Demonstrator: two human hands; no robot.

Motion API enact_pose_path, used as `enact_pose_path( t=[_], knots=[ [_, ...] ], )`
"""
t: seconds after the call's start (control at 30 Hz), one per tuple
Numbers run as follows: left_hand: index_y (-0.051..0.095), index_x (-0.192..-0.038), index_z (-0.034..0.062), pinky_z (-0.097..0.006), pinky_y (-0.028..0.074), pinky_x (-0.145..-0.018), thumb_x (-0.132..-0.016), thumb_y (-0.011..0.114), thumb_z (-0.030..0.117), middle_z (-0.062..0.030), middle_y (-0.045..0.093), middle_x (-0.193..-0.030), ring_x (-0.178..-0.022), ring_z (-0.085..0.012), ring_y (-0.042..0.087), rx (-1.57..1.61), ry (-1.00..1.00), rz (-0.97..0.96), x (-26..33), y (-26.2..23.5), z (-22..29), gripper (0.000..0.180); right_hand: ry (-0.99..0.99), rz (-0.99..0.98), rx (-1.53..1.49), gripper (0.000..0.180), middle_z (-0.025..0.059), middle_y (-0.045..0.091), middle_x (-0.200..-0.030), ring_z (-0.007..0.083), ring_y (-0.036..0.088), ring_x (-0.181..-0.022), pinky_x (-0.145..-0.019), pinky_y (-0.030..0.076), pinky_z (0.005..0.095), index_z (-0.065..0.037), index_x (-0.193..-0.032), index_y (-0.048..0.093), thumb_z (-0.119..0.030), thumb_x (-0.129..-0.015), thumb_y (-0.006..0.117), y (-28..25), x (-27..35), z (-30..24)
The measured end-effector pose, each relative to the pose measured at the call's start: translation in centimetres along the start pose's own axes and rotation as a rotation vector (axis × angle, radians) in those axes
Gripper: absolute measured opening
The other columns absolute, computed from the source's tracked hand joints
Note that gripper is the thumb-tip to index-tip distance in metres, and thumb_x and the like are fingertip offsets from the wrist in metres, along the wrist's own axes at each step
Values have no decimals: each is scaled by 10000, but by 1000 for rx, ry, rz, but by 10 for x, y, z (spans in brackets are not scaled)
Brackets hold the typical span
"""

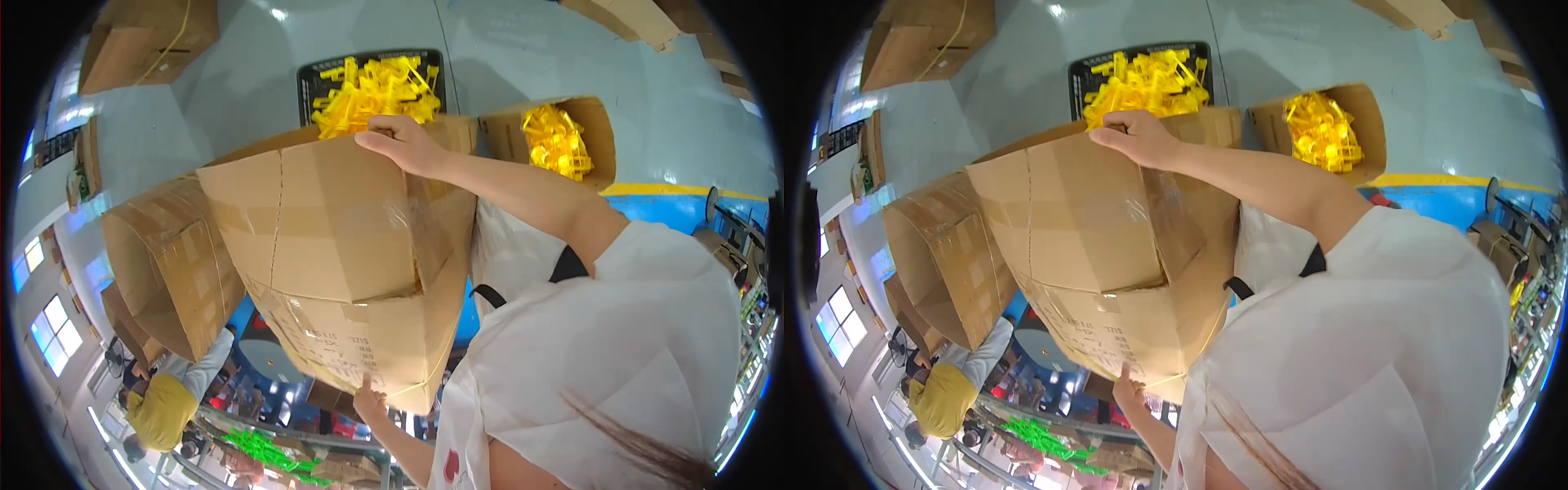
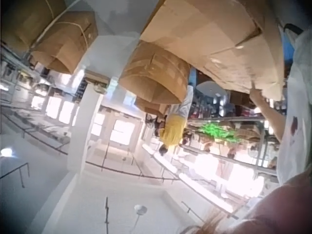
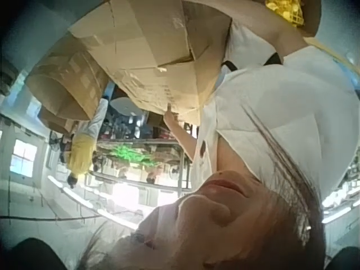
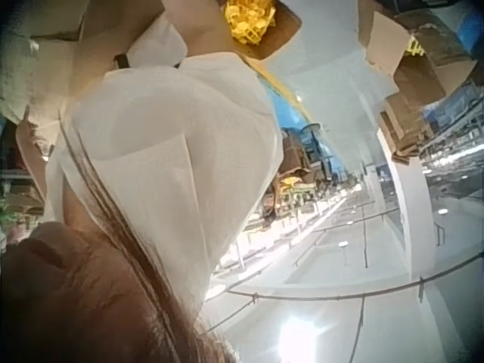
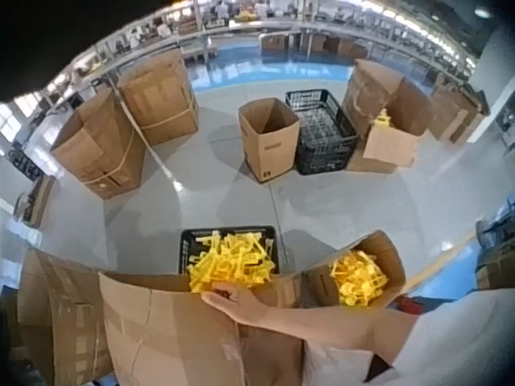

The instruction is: Assembling black plastic components onto yellow frames and organizing boxes at a factory assembly station.

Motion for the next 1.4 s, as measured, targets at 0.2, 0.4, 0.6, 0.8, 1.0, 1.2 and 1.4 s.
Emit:
enact_pose_path(
  t=[0.2, 0.4, 0.6, 0.8, 1.0, 1.2, 1.4],
  knots=[
    [469, -682, 47, -219, 256, -313, -714, 656, 187, 38, 300, -454, -339, -59, 268, 25, 86, -38, 15, -28, 43, 236, -105, -170, -312, 368, -30, 367, -530, 43, 328, -527, -445, 281, 235, -43, -575, 432, -328, -774, 552, 43, -10, -70],
    [529, -773, -14, -228, 248, -290, -773, 585, 201, 17, 382, -456, -323, -80, 319, 20, 65, -7, 88, -10, 58, 222, -188, -147, -400, 300, -34, 362, -534, 33, 324, -543, -456, 290, 234, -45, -585, 454, -248, -788, 541, 35, -16, -90],
    [501, -761, -43, -271, 324, -337, -698, 672, 221, -18, 377, -497, -375, -119, 349, -192, 62, 159, 37, -5, 40, 321, 37, -118, -168, 399, -15, 317, -487, 57, 311, -484, -443, 279, 261, -60, -539, 418, -356, -784, 521, 20, -20, 15],
    [502, -725, -33, -282, 380, -352, -728, 641, 216, -73, 491, -553, -395, -145, 430, -137, 44, 69, 22, -44, 46, 286, -130, -231, -283, 377, -11, 294, -491, 59, 300, -480, -429, 264, 266, -40, -525, 380, -259, -790, 535, 73, -9, -66],
    [505, -965, -52, -275, 407, -374, -752, 607, 198, -95, 542, -583, -502, -168, 543, -378, 196, -146, -8, -55, 27, 343, -23, -149, -213, 362, -18, 305, -503, 43, 302, -506, -454, 276, 232, -45, -551, 405, -276, -796, 537, 50, -11, -66],
    [462, -623, -32, -281, 340, -326, -708, 660, 240, -61, 399, -448, -377, -172, 422, -390, -50, 181, 8, -36, 10, 346, -9, -101, -349, 341, -62, 321, -519, 22, 296, -506, -441, 256, 212, -78, -553, 447, -291, -808, 524, 45, 1, 0],
    [468, -637, 20, -227, 252, -293, -733, 630, 184, 22, 328, -433, -327, -77, 304, -136, 14, 60, 70, -62, 54, 250, -271, -168, -216, 414, 88, 267, -476, 152, 280, -438, -429, 253, 313, -23, -515, 317, -275, -767, 528, 86, 23, -141]
  ],
)
Point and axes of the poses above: each hand's wrist, its own x-axis away from the middle knuckle, its own y-axis out of the palm, z = x × y, the point moved 10 cm from there along -x, towards the middle knuckle
